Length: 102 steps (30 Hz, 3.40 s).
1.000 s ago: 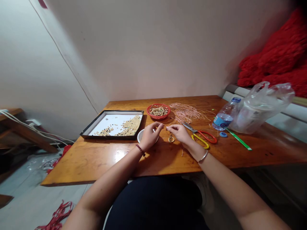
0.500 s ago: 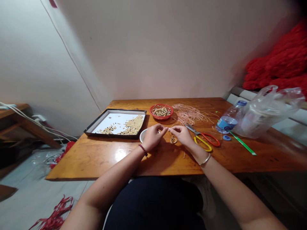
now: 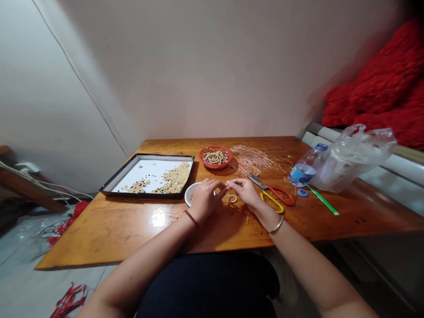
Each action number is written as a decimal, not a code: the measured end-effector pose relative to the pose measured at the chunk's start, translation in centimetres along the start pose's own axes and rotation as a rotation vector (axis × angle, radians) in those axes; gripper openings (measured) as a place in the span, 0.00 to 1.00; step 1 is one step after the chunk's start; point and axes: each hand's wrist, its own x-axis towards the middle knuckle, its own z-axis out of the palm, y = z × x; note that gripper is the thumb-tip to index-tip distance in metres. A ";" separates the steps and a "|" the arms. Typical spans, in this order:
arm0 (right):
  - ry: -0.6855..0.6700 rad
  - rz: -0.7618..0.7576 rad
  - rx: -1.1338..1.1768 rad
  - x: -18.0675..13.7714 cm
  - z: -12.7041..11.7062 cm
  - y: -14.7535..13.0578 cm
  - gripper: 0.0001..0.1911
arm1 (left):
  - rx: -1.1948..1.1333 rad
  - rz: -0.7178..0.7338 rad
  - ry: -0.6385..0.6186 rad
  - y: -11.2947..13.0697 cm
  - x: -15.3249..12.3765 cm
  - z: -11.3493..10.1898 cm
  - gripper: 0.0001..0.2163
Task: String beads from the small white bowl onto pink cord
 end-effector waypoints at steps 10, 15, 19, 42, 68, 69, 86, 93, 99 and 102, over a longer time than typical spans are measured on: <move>-0.005 0.025 -0.006 0.5 0.0 0.4 0.15 | 0.058 0.043 -0.120 0.7 0.2 -0.3 0.09; -0.008 0.040 0.018 0.6 0.0 0.4 0.15 | -0.123 -0.048 -0.143 0.1 0.5 -0.4 0.07; -0.049 0.050 0.030 0.4 0.3 0.3 0.16 | -0.182 -0.091 -0.104 -0.3 0.5 -0.2 0.07; -0.077 -0.099 -0.046 1.3 0.8 1.8 0.13 | -0.075 -0.139 -0.365 -1.8 1.9 -0.8 0.17; -0.271 0.003 -0.131 2.6 -0.4 0.8 0.10 | 0.080 0.081 -0.285 -3.1 1.5 -0.2 0.14; -0.275 0.009 -0.098 2.6 -0.4 1.0 0.10 | 0.092 0.088 -0.282 -3.2 1.5 -0.2 0.14; -0.238 -0.084 -0.061 1.9 -1.1 0.7 0.11 | 0.116 0.068 -0.218 -3.2 1.5 0.2 0.16; -0.259 0.137 -0.009 3.1 -0.6 -0.5 0.12 | -0.005 -0.119 -0.131 -1.9 1.3 -0.2 0.21; -0.346 0.247 0.163 3.7 -1.0 -1.1 0.25 | -0.015 -0.199 -0.069 -1.6 1.2 -0.2 0.25; -0.382 0.189 0.139 3.2 -1.4 -1.0 0.28 | 0.031 -0.174 -0.064 -1.5 1.1 -0.2 0.23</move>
